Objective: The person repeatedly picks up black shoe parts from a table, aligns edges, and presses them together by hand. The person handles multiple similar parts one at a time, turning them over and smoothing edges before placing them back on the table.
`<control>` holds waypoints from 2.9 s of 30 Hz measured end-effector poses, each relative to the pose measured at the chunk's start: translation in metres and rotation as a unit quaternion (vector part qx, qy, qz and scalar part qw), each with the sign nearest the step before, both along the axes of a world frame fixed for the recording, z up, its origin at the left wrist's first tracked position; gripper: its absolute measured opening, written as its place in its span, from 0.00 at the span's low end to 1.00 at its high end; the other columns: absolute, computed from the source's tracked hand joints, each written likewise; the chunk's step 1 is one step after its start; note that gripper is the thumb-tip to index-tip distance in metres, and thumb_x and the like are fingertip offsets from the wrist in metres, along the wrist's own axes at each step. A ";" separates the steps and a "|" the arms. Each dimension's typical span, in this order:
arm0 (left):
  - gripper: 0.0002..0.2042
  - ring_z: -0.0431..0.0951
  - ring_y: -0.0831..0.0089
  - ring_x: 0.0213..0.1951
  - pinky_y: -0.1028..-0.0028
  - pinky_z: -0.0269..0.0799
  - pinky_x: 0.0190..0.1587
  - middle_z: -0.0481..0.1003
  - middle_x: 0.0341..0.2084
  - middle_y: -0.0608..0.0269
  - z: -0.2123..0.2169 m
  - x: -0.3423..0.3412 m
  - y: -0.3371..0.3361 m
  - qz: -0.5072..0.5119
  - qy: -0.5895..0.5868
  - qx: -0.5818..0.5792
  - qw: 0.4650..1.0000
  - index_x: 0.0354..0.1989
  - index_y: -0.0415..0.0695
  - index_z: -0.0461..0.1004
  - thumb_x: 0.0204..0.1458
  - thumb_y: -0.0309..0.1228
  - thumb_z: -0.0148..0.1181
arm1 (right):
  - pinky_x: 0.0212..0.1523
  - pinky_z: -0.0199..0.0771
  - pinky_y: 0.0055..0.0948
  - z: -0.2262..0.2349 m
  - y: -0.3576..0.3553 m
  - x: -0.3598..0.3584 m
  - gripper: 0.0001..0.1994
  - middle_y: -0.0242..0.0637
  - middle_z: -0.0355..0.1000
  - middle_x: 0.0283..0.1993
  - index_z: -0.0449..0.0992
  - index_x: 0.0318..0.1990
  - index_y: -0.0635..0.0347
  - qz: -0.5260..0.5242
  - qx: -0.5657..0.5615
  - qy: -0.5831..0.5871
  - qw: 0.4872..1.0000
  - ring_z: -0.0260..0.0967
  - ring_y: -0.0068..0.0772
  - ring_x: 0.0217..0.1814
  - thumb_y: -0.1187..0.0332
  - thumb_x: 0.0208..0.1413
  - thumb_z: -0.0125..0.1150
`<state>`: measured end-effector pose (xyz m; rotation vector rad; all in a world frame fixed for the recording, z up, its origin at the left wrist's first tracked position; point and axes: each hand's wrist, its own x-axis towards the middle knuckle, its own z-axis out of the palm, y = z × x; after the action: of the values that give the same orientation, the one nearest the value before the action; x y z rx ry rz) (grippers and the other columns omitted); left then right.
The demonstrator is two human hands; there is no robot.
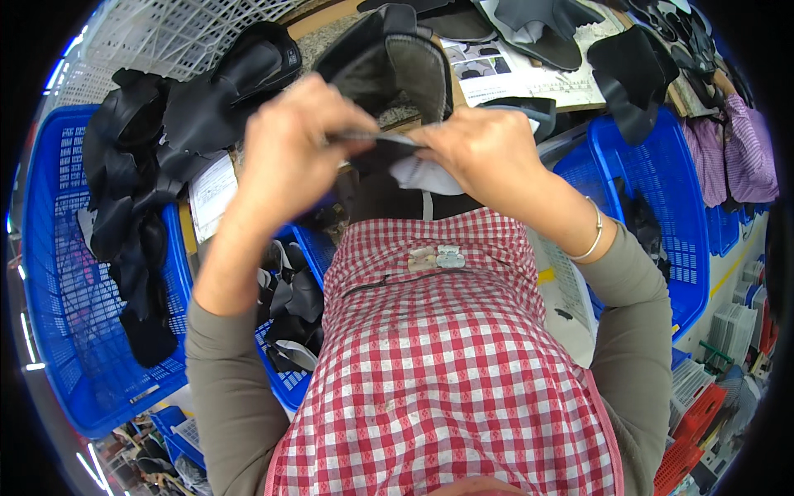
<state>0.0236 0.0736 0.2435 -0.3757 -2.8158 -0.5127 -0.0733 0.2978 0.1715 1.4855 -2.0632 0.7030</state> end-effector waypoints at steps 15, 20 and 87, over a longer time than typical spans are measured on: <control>0.22 0.80 0.54 0.52 0.60 0.76 0.54 0.79 0.48 0.54 -0.043 -0.001 0.024 -0.107 0.003 0.174 0.979 0.54 0.41 0.77 0.48 0.22 0.72 | 0.39 0.81 0.22 -0.033 -0.038 -0.007 0.11 0.31 0.83 0.43 0.82 0.49 0.57 0.065 -0.284 -0.843 0.453 0.80 0.20 0.38 0.62 0.65 0.69; 0.20 0.79 0.62 0.48 0.63 0.76 0.52 0.78 0.45 0.60 -0.046 -0.021 0.011 -0.152 0.251 -0.062 0.954 0.50 0.46 0.80 0.45 0.24 0.71 | 0.70 0.74 0.36 -0.035 -0.009 0.024 0.24 0.46 0.71 0.67 0.68 0.70 0.65 0.150 -0.259 -0.672 0.677 0.70 0.39 0.70 0.79 0.67 0.58; 0.20 0.78 0.73 0.47 0.72 0.72 0.54 0.77 0.49 0.60 -0.108 0.029 -0.003 0.107 -0.085 0.714 0.686 0.55 0.36 0.77 0.67 0.42 0.62 | 0.42 0.79 0.23 -0.051 -0.045 0.016 0.12 0.33 0.83 0.36 0.85 0.40 0.65 0.114 -0.276 -0.692 0.657 0.78 0.21 0.37 0.63 0.60 0.75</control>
<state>0.0525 0.0704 0.1351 0.3537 -1.6483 -2.3697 -0.0568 0.2528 0.1202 0.7390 -2.0050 2.9287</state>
